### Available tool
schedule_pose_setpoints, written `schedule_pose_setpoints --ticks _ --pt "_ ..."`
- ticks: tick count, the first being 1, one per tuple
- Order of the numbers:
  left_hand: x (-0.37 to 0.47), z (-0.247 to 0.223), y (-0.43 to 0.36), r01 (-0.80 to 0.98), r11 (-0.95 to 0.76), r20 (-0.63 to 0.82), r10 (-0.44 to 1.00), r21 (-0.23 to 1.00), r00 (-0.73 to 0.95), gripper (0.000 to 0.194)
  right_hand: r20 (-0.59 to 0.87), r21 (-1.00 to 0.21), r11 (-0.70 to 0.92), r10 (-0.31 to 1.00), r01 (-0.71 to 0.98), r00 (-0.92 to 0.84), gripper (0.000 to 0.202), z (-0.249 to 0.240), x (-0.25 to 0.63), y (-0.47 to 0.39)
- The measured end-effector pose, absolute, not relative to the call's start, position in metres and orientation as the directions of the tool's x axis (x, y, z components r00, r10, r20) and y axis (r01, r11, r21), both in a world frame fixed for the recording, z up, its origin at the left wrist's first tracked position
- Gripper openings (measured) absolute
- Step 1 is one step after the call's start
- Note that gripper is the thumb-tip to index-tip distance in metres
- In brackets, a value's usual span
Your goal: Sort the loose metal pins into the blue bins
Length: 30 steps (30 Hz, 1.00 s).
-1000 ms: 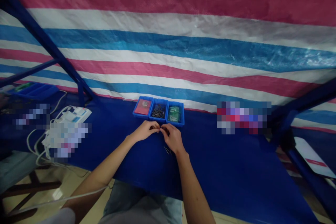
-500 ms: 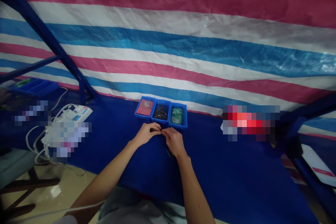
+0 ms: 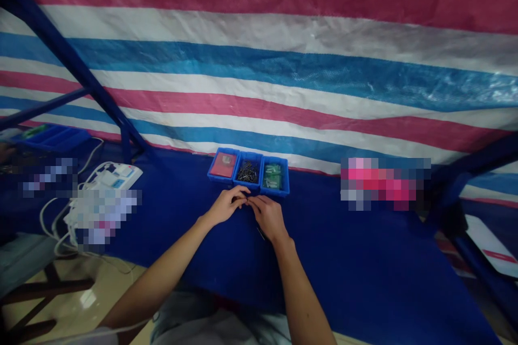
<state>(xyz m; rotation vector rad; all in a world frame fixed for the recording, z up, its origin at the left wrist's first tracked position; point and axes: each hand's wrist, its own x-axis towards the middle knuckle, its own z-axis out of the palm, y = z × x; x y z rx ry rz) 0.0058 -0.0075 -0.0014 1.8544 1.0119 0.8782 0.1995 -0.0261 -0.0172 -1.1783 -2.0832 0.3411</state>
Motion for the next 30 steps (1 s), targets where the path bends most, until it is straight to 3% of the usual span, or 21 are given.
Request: schedule_pose_setpoints --ticks 5,18,24,30 --pt "0.005 -0.001 -0.009 0.294 -0.347 0.212 0.889 0.89 0.407 0.031 0.437 -0.547 0.525 0.844 0.652 -0.311 0.026 -0.013 0.196 -0.028" --pt "0.008 0.004 -0.015 0.403 -0.369 0.221 0.903 0.837 0.369 0.018 0.334 -0.547 0.475 0.879 0.689 -0.341 0.03 -0.004 0.193 -0.031" --pt "0.008 0.005 -0.017 0.382 -0.378 0.228 0.895 0.843 0.383 0.015 0.309 -0.512 0.456 0.889 0.728 -0.339 0.04 -0.009 0.194 -0.029" --pt "0.005 0.004 -0.014 0.332 -0.347 0.216 0.902 0.877 0.373 0.012 0.329 -0.622 0.431 0.901 0.654 -0.282 0.043 -0.006 0.197 -0.029"
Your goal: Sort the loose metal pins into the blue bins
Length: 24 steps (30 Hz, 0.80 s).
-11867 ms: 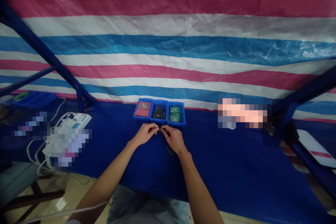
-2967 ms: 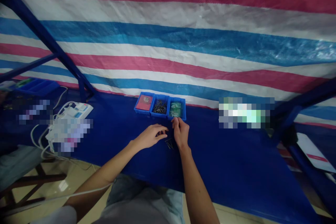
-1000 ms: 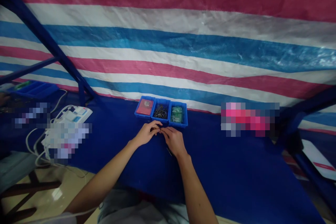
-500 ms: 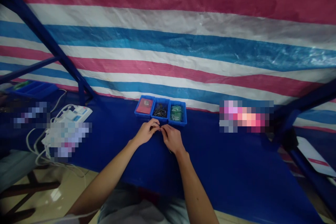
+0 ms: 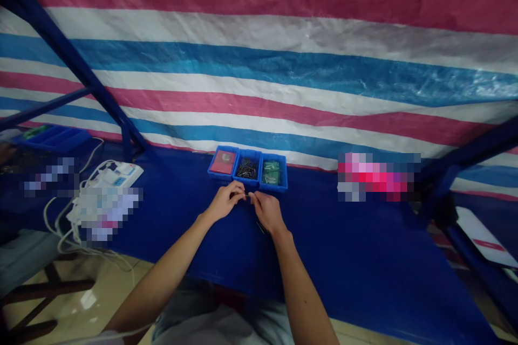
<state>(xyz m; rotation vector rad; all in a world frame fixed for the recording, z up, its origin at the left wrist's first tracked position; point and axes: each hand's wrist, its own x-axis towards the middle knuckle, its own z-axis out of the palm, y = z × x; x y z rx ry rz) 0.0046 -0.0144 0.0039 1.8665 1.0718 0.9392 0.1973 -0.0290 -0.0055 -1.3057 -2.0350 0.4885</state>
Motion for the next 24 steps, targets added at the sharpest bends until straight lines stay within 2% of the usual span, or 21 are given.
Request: schedule_pose_setpoints --ticks 3,7,14,20,24 --pt "0.0043 0.0028 -0.0133 0.319 -0.323 0.2 0.91 0.891 0.363 0.016 0.338 -0.689 0.416 0.909 0.593 -0.244 0.028 -0.0055 0.198 -0.0283" --pt "0.0051 0.0038 -0.0143 0.343 -0.322 0.183 0.907 0.883 0.379 0.018 0.368 -0.684 0.467 0.884 0.561 -0.288 0.024 -0.0087 0.1967 -0.0267" --pt "0.0056 0.006 -0.0165 0.393 -0.33 0.164 0.902 0.859 0.399 0.016 0.385 -0.664 0.486 0.874 0.568 -0.296 0.028 -0.0097 0.1951 -0.0262" --pt "0.0049 0.0045 -0.0152 0.363 -0.336 0.189 0.904 0.869 0.384 0.017 0.362 -0.651 0.474 0.881 0.594 -0.307 0.02 -0.008 0.1954 -0.027" --pt "0.0049 0.0048 -0.0149 0.349 -0.334 0.188 0.902 0.876 0.39 0.016 0.359 -0.634 0.483 0.876 0.604 -0.322 0.023 -0.0065 0.1957 -0.0282"
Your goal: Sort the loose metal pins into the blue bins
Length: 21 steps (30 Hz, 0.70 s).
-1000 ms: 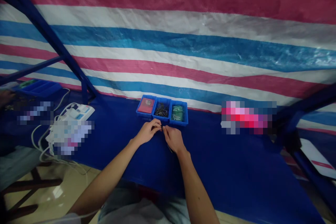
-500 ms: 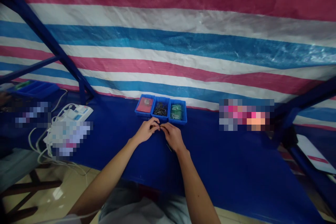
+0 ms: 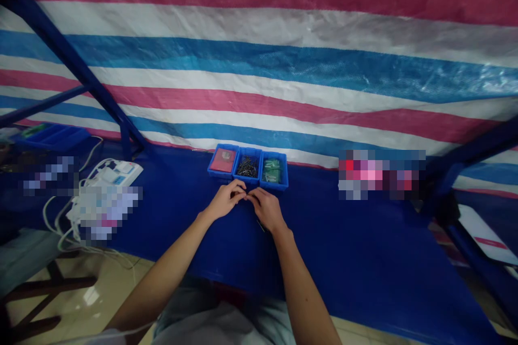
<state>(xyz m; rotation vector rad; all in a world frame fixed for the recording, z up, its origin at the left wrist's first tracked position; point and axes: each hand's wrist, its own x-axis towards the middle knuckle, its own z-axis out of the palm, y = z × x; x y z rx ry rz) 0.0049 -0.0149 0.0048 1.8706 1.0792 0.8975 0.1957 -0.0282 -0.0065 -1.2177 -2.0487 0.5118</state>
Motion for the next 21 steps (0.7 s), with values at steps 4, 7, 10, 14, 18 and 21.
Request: schedule_pose_setpoints --ticks 4,7,10,14,18,21 --pt "0.0053 0.0052 -0.0149 0.343 -0.327 0.182 0.902 0.881 0.392 0.016 0.353 -0.605 0.495 0.869 0.623 -0.348 0.03 -0.0052 0.1957 -0.0289" --pt "0.0053 0.0047 -0.0147 0.33 -0.329 0.186 0.898 0.885 0.399 0.015 0.335 -0.584 0.489 0.872 0.648 -0.357 0.034 -0.0061 0.1955 -0.0288" --pt "0.0051 0.0043 -0.0148 0.334 -0.332 0.185 0.897 0.882 0.402 0.014 0.312 -0.558 0.47 0.883 0.685 -0.351 0.039 -0.0086 0.1954 -0.0286" --pt "0.0051 0.0045 -0.0152 0.333 -0.33 0.175 0.891 0.884 0.418 0.014 0.293 -0.526 0.445 0.895 0.725 -0.337 0.046 -0.0114 0.1959 -0.0284" --pt "0.0048 0.0035 -0.0149 0.312 -0.331 0.183 0.889 0.891 0.421 0.012 0.296 -0.513 0.441 0.896 0.736 -0.331 0.052 -0.0114 0.1966 -0.0278" --pt "0.0041 0.0016 -0.0145 0.281 -0.325 0.191 0.889 0.903 0.416 0.013 0.284 -0.529 0.426 0.904 0.734 -0.319 0.055 -0.0102 0.1969 -0.0266"
